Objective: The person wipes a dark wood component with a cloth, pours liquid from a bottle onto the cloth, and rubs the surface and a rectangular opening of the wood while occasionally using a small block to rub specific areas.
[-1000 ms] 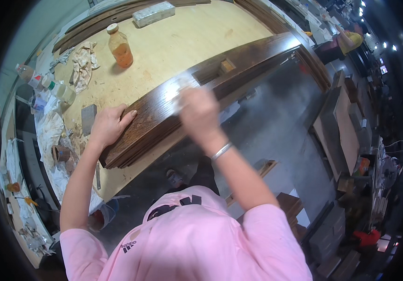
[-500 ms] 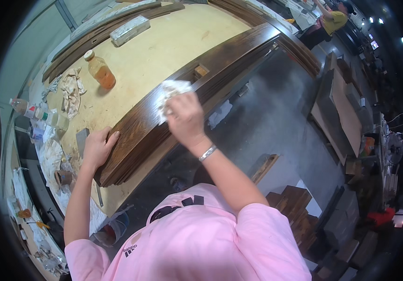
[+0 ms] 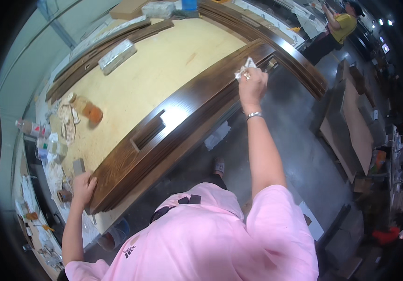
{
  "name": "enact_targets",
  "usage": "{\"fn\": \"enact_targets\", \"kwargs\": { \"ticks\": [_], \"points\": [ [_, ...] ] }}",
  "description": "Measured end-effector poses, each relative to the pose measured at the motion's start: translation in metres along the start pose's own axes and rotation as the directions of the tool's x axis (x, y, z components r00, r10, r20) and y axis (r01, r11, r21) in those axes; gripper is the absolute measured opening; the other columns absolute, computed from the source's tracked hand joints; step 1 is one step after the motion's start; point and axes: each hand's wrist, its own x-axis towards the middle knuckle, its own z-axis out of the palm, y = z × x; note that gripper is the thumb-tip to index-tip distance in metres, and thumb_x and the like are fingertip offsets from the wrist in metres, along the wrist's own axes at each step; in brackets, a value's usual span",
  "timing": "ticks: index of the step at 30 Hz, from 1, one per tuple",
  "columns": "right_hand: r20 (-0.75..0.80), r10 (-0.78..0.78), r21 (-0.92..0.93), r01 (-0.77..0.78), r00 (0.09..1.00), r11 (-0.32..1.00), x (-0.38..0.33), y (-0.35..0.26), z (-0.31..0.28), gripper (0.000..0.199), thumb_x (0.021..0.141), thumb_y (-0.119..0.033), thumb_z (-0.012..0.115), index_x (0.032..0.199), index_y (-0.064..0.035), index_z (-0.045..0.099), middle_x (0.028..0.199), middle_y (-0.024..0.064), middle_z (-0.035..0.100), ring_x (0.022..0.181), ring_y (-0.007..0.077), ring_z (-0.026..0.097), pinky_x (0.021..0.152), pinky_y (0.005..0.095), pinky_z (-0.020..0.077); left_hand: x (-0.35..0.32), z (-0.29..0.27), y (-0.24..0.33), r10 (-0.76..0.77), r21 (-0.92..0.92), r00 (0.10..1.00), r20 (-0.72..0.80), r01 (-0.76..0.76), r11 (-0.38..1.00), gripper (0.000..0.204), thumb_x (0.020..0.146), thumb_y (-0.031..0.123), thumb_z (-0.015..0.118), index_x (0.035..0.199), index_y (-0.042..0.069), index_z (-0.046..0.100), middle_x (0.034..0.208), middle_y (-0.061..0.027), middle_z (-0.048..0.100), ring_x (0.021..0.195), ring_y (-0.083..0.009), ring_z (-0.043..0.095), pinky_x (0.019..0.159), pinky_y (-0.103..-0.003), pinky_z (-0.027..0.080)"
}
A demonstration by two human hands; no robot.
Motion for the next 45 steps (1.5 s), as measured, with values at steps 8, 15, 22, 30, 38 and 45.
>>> {"fn": "enact_targets", "kwargs": {
  "ticks": [8, 15, 22, 30, 38, 45],
  "points": [
    [0.013, -0.46, 0.647, 0.343, 0.888, 0.681, -0.049, -0.115, -0.04, 0.006, 0.071, -0.011, 0.063, 0.075, -0.0065, 0.062, 0.079, 0.0097, 0.061, 0.078, 0.0268, 0.058, 0.073, 0.0389, 0.0492, 0.125, 0.038, 0.13, -0.102, -0.263, 0.967, -0.234, 0.038, 0.964, 0.035, 0.094, 0.022, 0.061, 0.122, 0.001, 0.062, 0.116, -0.0192, 0.067, 0.11, -0.0348, 0.062, 0.093, -0.043, 0.047],
    [0.168, -0.492, 0.646, 0.281, 0.855, 0.709, -0.056, -0.08, -0.033, 0.007, 0.072, -0.009, 0.064, 0.079, -0.0084, 0.063, 0.089, 0.0067, 0.062, 0.09, 0.0265, 0.059, 0.08, 0.0386, 0.0508, 0.202, 0.065, 0.235, 0.065, -0.104, 0.994, -0.085, -0.074, 0.992, 0.02, 0.096, 0.023, 0.059, 0.106, 0.007, 0.065, 0.073, -0.0205, 0.064, 0.07, -0.0397, 0.064, 0.064, -0.043, 0.05],
    [0.077, -0.15, 0.195, 0.132, 0.986, 0.972, 0.052, 0.052, 0.0, 0.01, 0.07, -0.004, 0.067, 0.079, -0.0072, 0.063, 0.085, 0.0104, 0.062, 0.088, 0.0322, 0.055, 0.076, 0.0429, 0.0493, 0.198, 0.065, 0.235, 0.022, -0.142, 0.995, -0.101, -0.037, 0.989, 0.022, 0.094, 0.024, 0.061, 0.095, 0.002, 0.065, 0.068, -0.0221, 0.058, 0.064, -0.0393, 0.061, 0.059, -0.043, 0.045],
    [0.162, -0.333, 0.471, 0.223, 0.929, 0.854, 0.012, 0.001, -0.005, 0.008, 0.077, -0.013, 0.069, 0.081, -0.0073, 0.065, 0.088, 0.0079, 0.061, 0.086, 0.0271, 0.057, 0.08, 0.0397, 0.0506, 0.199, 0.072, 0.229, 0.02, -0.117, 0.993, -0.12, -0.034, 0.993, 0.021, 0.091, 0.023, 0.061, 0.094, 0.002, 0.064, 0.067, -0.0211, 0.056, 0.065, -0.0398, 0.058, 0.06, -0.044, 0.044],
    [0.012, -0.052, -0.263, 0.053, 0.999, 0.963, 0.152, 0.183, 0.031, 0.01, 0.078, -0.015, 0.073, 0.084, -0.0098, 0.067, 0.089, 0.0074, 0.061, 0.089, 0.0297, 0.057, 0.078, 0.0425, 0.0477, 0.203, 0.072, 0.234, 0.048, -0.045, 0.99, -0.136, -0.055, 0.997, 0.021, 0.09, 0.023, 0.061, 0.096, 0.003, 0.065, 0.072, -0.0209, 0.059, 0.069, -0.0393, 0.06, 0.063, -0.045, 0.045],
    [0.032, -0.229, 0.196, 0.218, 0.973, 0.956, 0.105, 0.107, 0.009, 0.015, 0.072, -0.01, 0.076, 0.076, -0.0089, 0.062, 0.088, 0.0099, 0.061, 0.088, 0.0304, 0.057, 0.076, 0.0434, 0.0478, 0.192, 0.07, 0.231, 0.007, -0.039, 0.987, -0.159, -0.013, 0.999, 0.021, 0.089, 0.024, 0.062, 0.093, 0.003, 0.064, 0.07, -0.02, 0.058, 0.067, -0.0396, 0.059, 0.061, -0.046, 0.044]
  ]
}}
